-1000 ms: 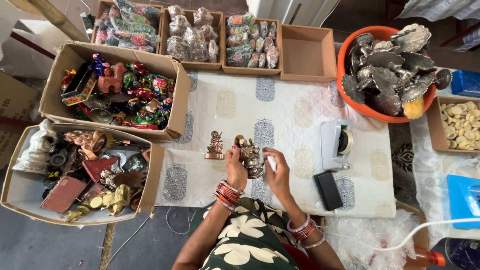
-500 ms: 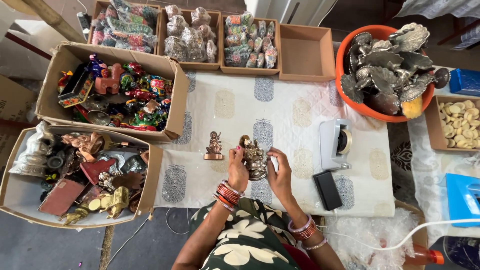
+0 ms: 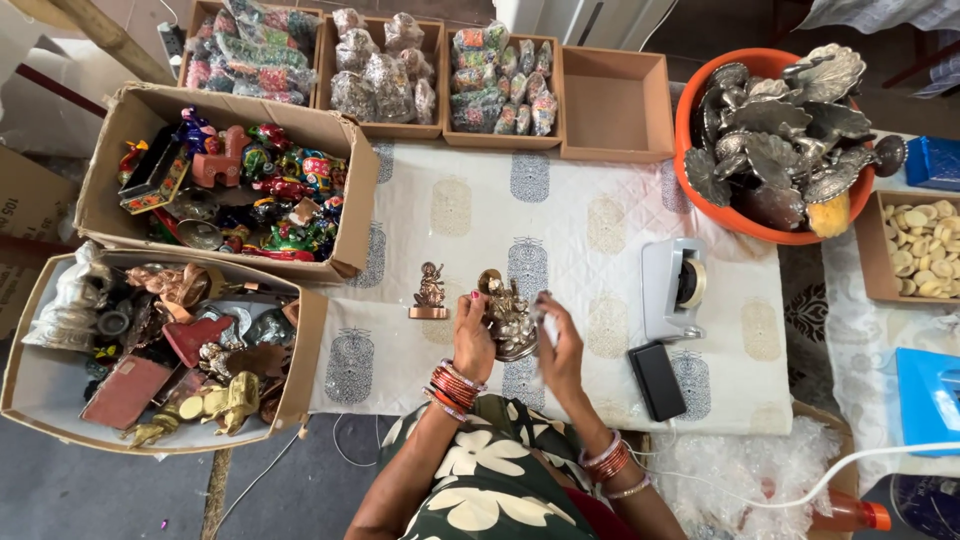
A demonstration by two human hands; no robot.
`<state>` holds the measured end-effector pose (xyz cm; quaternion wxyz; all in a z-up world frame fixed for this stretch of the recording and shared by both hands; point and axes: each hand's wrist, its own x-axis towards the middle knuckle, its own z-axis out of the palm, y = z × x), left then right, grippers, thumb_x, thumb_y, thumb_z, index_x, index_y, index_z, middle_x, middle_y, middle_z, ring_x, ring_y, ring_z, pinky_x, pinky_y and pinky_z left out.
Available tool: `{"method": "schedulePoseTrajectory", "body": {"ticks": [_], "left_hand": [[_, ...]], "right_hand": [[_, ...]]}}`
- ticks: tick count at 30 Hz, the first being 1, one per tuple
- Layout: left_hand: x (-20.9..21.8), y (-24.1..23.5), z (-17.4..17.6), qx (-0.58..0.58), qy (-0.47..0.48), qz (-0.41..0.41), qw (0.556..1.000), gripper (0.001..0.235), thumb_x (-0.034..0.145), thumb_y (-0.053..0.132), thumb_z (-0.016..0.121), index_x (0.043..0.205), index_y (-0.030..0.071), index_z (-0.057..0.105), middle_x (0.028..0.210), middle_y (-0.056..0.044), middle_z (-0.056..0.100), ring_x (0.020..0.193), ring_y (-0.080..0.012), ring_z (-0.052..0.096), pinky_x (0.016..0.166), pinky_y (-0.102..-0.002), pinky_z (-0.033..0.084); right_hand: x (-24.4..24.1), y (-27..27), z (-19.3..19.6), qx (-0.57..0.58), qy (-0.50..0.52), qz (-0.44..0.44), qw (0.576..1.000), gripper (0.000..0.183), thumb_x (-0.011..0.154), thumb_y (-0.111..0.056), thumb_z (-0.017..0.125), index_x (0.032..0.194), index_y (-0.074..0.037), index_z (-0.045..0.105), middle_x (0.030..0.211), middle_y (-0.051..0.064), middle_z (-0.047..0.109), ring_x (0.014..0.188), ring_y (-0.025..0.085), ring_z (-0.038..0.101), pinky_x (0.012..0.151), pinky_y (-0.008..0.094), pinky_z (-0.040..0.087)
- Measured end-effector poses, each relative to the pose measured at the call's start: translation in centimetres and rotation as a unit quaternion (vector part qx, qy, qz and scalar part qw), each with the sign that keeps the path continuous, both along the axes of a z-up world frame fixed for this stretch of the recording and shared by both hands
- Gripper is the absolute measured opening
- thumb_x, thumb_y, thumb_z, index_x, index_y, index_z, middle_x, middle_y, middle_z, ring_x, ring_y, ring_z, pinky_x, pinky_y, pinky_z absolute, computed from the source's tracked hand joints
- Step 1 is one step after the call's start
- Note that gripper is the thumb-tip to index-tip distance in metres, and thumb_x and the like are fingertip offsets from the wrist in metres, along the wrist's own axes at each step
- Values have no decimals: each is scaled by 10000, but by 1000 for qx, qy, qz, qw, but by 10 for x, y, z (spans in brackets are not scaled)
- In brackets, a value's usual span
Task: The person wipes a small figurine, wraps it in bubble wrap, and secures it with tape, then selects another figurine from a box.
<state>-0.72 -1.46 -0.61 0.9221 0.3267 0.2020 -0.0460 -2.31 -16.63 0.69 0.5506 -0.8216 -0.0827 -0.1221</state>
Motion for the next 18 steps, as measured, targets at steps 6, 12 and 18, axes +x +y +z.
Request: {"method": "schedulePoseTrajectory", "body": {"ticks": [6, 12, 18], "left_hand": [[2, 5, 71, -48, 1, -65, 997, 464, 989, 419, 401, 1171, 21, 555, 1069, -150, 727, 887, -234, 722, 774, -358, 627], [5, -6, -73, 112, 18, 8, 993, 579, 1114, 445, 410, 1290, -93, 535, 1207, -246, 615, 999, -266, 645, 831, -374, 582], [4, -8, -76, 230, 21, 94, 968, 543, 1118, 489, 458, 1372, 10, 420, 1368, -203, 481, 1278, -258, 517, 1051, -362, 469]], "right_hand": [[1, -17, -35, 341, 370, -10, 864, 289, 1029, -151, 509, 1259, -21, 626, 1141, 164, 717, 994, 219, 697, 870, 340, 601], [-13, 2, -23, 553, 435, -2, 711, 358, 1013, -267, 516, 1284, -47, 598, 1088, 111, 716, 910, 185, 701, 769, 335, 598], [-18, 19, 15, 424, 329, -28, 844, 366, 1024, -321, 541, 1309, -100, 602, 1099, 78, 687, 897, 159, 690, 735, 339, 614]]}}
